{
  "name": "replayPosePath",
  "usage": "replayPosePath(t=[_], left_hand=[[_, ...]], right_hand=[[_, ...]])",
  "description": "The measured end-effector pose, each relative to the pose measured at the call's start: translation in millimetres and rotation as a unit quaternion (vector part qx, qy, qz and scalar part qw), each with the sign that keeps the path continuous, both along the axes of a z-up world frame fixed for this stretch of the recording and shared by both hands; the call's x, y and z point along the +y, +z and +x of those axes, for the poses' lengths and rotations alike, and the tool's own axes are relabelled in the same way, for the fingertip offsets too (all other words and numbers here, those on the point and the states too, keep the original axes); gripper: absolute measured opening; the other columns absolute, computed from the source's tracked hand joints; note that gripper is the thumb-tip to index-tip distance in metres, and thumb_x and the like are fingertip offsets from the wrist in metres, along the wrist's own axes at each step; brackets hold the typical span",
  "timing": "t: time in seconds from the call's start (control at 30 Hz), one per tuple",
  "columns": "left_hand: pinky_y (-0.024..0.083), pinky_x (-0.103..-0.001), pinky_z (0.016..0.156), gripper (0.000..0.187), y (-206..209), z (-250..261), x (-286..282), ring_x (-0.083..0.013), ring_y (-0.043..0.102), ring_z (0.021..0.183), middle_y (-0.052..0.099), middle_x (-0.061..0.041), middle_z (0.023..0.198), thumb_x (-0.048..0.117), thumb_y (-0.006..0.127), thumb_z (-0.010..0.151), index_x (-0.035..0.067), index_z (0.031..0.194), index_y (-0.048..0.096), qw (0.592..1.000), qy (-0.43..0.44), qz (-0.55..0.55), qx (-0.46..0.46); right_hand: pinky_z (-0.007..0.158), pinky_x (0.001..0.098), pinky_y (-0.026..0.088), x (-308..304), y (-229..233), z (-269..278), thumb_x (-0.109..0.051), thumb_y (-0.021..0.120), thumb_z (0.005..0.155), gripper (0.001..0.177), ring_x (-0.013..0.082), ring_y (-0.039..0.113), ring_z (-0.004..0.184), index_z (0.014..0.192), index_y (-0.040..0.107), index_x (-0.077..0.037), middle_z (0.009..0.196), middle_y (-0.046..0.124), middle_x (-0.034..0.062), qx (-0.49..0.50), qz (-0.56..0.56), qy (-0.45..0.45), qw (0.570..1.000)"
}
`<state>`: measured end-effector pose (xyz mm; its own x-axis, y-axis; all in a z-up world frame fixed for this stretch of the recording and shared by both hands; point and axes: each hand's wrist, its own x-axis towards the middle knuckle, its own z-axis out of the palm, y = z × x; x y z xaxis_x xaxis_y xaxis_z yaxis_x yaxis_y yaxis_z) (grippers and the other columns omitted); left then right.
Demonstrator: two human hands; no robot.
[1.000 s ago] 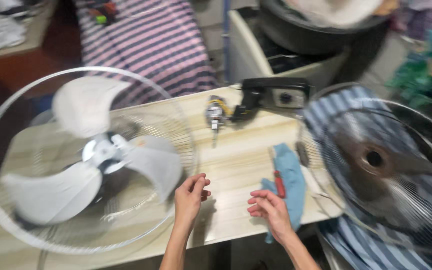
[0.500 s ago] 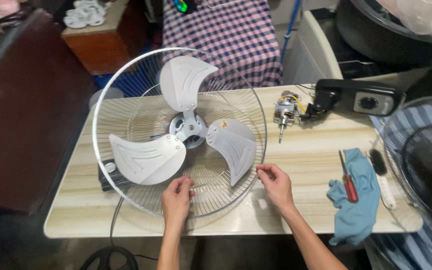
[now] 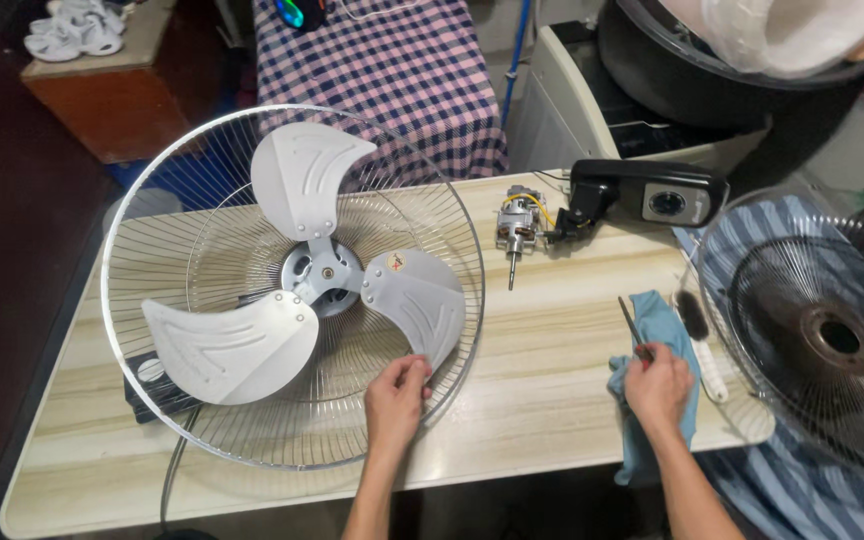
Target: The person disassembles a table fan by removing the front grille, fan blades, and rear grille, then uses a screwdriver to remove the motor housing cover. The components are placed on the table.
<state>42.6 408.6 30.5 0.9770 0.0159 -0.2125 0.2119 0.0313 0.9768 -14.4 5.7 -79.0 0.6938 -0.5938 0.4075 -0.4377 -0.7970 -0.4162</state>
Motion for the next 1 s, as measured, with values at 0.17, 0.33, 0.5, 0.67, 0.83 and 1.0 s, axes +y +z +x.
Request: replayPosePath(t=[0.17,0.33,0.5,0.67,0.83,1.0], left_hand=[[0.051,-0.024,0.056,0.030,6,-5,-32,-0.0097,0.065,0.062,0.079,-0.007,0.087,0.023,0.066,0.094,0.000,0.111,0.075,1.000,0.012,0.025,0.000],[0.052,-0.025,0.056,0.031,12,-10,-54,-0.0101,0.068,0.063,0.080,-0.005,0.087,0.024,0.066,0.092,0.000,0.109,0.075,0.997,0.051,0.052,0.000],[0.054,-0.026,0.058,0.031,10,-14,-82,-0.0119,0.069,0.063,0.078,-0.007,0.084,0.025,0.066,0.093,0.000,0.107,0.076,0.997,0.051,0.057,0.003],[0.057,-0.027,0.059,0.031,9,-16,-110,-0.0122,0.071,0.063,0.078,-0.005,0.082,0.027,0.066,0.092,0.001,0.106,0.076,0.998,0.033,0.053,-0.008],[0.054,-0.027,0.056,0.032,14,-19,-122,-0.0130,0.072,0.063,0.076,-0.007,0.078,0.030,0.066,0.090,0.002,0.104,0.077,0.997,0.025,0.070,-0.001],[0.053,-0.028,0.057,0.041,6,-19,-132,-0.0128,0.071,0.070,0.076,-0.004,0.090,0.036,0.069,0.092,0.007,0.121,0.068,1.000,0.010,0.019,0.011]], right_hand=[[0.086,0.0512,0.053,-37,-3,13,-0.029,0.075,0.083,0.030,0.0414,0.065,0.100,0.108,0.078,-0.013,0.106,0.070,0.0240,0.135,0.054,-0.017,0.989],[0.093,0.0503,0.052,-42,-14,22,-0.024,0.067,0.093,0.029,0.0400,0.066,0.099,0.116,0.075,-0.009,0.098,0.070,0.0225,-0.002,0.053,0.026,0.998],[0.089,0.0500,0.052,-29,-21,27,-0.024,0.072,0.086,0.035,0.0410,0.066,0.096,0.115,0.070,-0.005,0.097,0.070,0.0217,-0.033,0.097,0.060,0.993],[0.084,0.0516,0.053,-16,-1,30,-0.022,0.073,0.083,0.047,0.0445,0.069,0.091,0.126,0.064,-0.004,0.097,0.075,0.0233,0.025,0.133,0.086,0.987],[0.076,0.0380,0.054,11,36,28,-0.016,0.072,0.089,0.050,0.0281,0.070,0.078,0.133,0.052,-0.003,0.097,0.077,0.0195,-0.096,0.340,0.077,0.933],[0.071,0.0287,0.056,92,67,37,-0.007,0.072,0.089,0.053,0.0134,0.069,0.078,0.136,0.047,-0.003,0.097,0.074,0.0141,-0.171,0.523,0.326,0.769]])
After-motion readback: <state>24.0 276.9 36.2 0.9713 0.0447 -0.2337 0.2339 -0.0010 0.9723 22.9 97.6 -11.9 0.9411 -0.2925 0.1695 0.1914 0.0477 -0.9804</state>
